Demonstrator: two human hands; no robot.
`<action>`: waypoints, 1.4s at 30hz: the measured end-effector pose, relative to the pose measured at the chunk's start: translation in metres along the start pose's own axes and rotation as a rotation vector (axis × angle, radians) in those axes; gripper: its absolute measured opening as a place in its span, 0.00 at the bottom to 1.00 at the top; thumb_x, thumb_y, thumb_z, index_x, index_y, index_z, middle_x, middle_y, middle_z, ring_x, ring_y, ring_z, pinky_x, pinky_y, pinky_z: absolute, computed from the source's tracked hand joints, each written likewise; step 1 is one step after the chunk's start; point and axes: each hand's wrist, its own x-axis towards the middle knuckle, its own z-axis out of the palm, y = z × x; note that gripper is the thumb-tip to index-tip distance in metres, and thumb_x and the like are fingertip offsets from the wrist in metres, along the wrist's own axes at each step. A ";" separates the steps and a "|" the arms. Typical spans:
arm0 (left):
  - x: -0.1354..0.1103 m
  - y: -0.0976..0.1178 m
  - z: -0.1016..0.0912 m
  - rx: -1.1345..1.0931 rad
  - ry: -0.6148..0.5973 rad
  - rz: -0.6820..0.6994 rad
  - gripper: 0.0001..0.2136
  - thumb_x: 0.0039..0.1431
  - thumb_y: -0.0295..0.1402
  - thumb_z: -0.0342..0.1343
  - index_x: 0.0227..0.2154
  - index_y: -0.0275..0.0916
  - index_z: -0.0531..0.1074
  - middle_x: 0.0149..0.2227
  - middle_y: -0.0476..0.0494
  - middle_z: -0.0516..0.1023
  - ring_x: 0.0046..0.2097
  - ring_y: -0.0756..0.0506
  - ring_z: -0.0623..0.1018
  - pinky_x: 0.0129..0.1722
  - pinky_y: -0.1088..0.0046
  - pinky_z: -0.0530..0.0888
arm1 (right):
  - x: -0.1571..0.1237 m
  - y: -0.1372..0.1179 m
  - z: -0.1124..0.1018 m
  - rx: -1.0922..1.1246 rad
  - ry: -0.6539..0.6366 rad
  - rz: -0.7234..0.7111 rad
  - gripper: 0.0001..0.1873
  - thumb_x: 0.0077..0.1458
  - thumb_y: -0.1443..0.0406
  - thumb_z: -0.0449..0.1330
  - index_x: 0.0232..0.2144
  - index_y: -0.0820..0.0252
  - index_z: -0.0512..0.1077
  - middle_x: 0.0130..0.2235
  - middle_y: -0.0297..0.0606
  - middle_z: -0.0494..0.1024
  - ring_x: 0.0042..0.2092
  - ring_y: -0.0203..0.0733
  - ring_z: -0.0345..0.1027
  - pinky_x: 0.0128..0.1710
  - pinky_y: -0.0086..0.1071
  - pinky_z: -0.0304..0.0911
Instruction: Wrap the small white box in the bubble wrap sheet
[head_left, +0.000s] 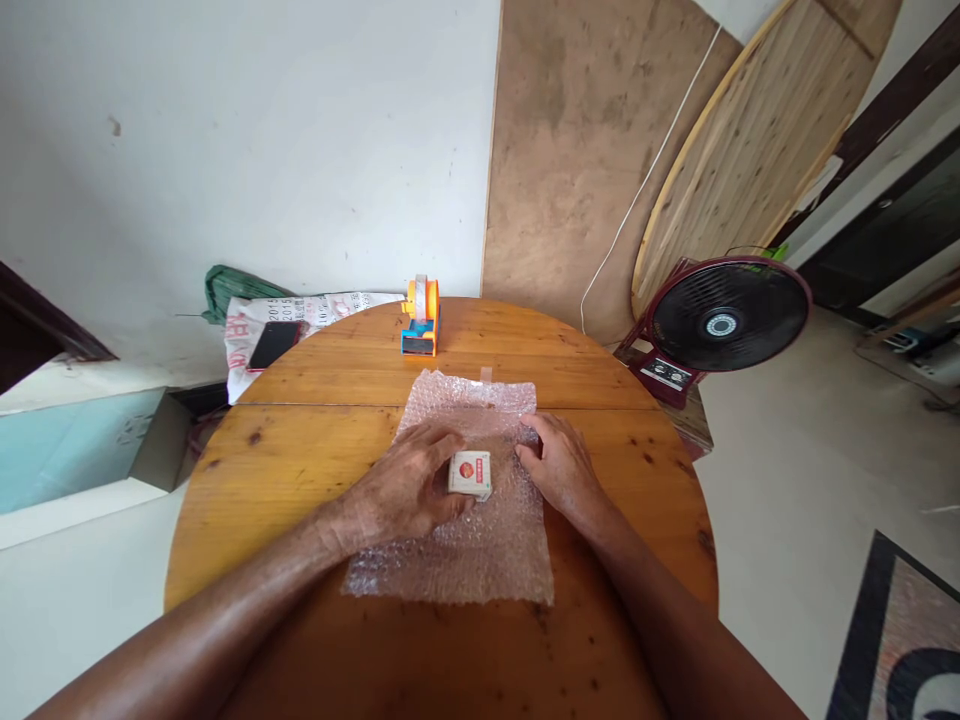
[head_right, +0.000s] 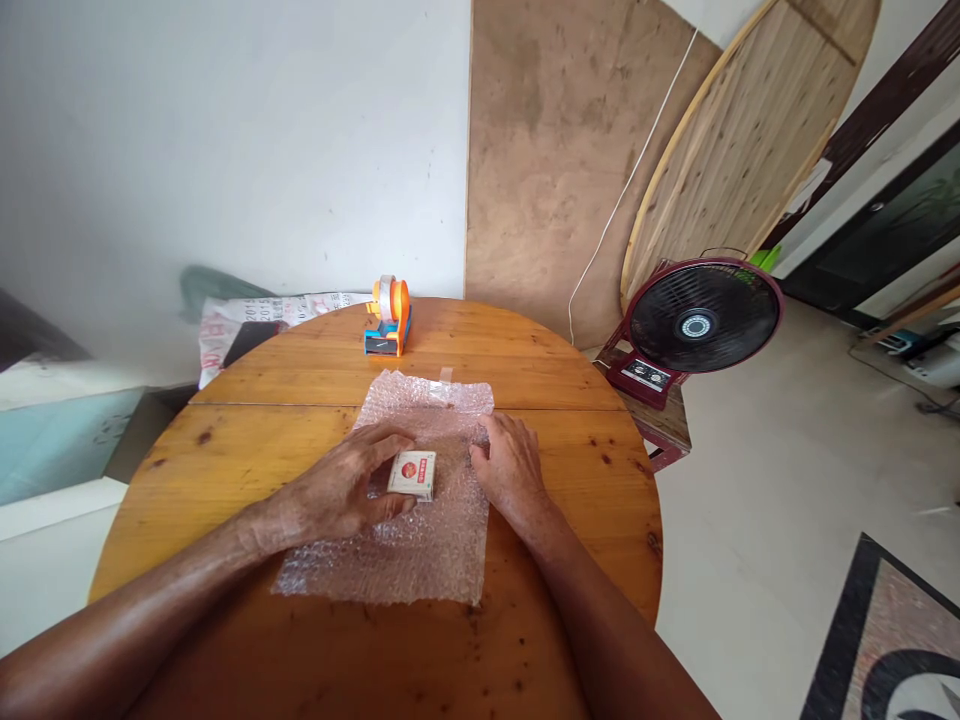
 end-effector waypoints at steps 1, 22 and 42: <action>0.000 0.000 0.000 -0.001 -0.001 -0.002 0.16 0.50 0.31 0.61 0.43 0.39 0.68 0.48 0.40 0.71 0.51 0.38 0.71 0.51 0.58 0.71 | 0.000 0.000 0.000 -0.001 -0.002 0.000 0.17 0.53 0.70 0.58 0.46 0.61 0.70 0.50 0.43 0.75 0.51 0.49 0.66 0.50 0.40 0.57; -0.001 -0.002 -0.001 -0.044 0.024 -0.007 0.16 0.48 0.33 0.62 0.42 0.41 0.71 0.50 0.39 0.71 0.51 0.37 0.72 0.50 0.56 0.72 | 0.001 0.002 0.001 0.008 -0.004 -0.011 0.17 0.52 0.69 0.57 0.46 0.59 0.70 0.51 0.44 0.75 0.52 0.48 0.65 0.52 0.41 0.57; -0.001 -0.002 0.000 -0.020 0.019 -0.007 0.17 0.48 0.34 0.61 0.43 0.41 0.69 0.50 0.38 0.71 0.52 0.36 0.72 0.49 0.55 0.72 | 0.001 0.000 0.000 -0.016 -0.024 -0.010 0.17 0.54 0.69 0.56 0.47 0.60 0.69 0.50 0.43 0.74 0.52 0.49 0.65 0.51 0.40 0.56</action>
